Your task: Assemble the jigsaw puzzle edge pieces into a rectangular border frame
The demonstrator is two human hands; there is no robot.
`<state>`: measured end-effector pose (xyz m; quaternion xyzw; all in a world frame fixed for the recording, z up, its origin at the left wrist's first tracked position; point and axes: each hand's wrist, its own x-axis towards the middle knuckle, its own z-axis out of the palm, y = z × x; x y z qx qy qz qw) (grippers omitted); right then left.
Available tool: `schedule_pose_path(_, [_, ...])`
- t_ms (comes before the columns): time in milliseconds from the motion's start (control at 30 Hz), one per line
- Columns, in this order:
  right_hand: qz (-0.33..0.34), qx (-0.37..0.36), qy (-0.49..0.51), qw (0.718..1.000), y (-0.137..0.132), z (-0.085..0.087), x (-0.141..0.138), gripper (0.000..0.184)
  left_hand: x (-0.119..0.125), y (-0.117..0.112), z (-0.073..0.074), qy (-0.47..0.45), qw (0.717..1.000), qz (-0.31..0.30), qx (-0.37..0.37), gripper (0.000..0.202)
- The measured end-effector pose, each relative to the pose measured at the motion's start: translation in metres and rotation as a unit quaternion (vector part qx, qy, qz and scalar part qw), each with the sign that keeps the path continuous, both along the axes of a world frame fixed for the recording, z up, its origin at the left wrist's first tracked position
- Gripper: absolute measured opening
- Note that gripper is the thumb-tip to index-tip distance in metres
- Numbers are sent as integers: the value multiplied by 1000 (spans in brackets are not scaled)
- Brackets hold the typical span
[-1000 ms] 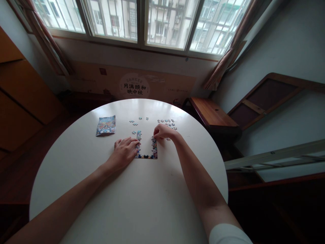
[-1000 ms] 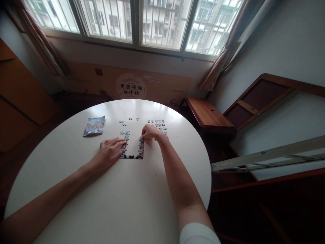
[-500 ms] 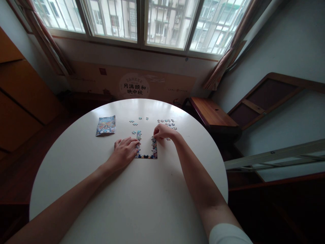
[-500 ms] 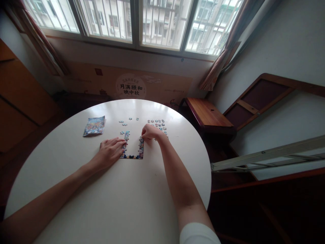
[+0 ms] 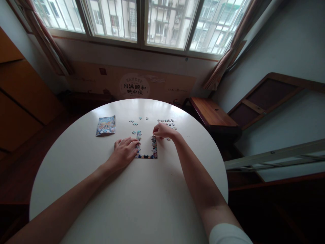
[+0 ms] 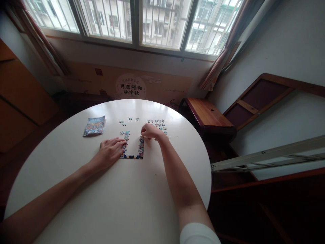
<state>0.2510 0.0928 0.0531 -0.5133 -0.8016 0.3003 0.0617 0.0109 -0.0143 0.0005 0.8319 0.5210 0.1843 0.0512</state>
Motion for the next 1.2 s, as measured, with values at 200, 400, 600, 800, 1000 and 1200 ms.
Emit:
schedule_pose_path(200, [-24, 101, 9, 995, 3, -6, -4, 25, 1, -1, 4, -5, 1000, -3, -10, 35])
schedule_pose_path(400, [-12, 109, -9, 994, 0, -8, -8, 30, 1, -2, 4, -5, 1000, -5, -7, 35])
schedule_pose_path(600, [-14, 113, 6, 994, 0, -6, -8, 38, 1, -1, 4, 2, 1000, 0, -7, 34])
schedule_pose_path(800, [-15, 111, 8, 994, 0, -5, -7, 37, 1, -1, 4, 0, 1000, -5, -7, 35])
schedule_pose_path(1000, [-17, 108, 19, 994, 1, -6, -6, 35, 1, -1, 4, 0, 1000, -3, -6, 35])
schedule_pose_path(1200, [-13, 102, 10, 995, 1, -5, -7, 34, 1, -1, 3, -3, 1000, -5, -5, 35])
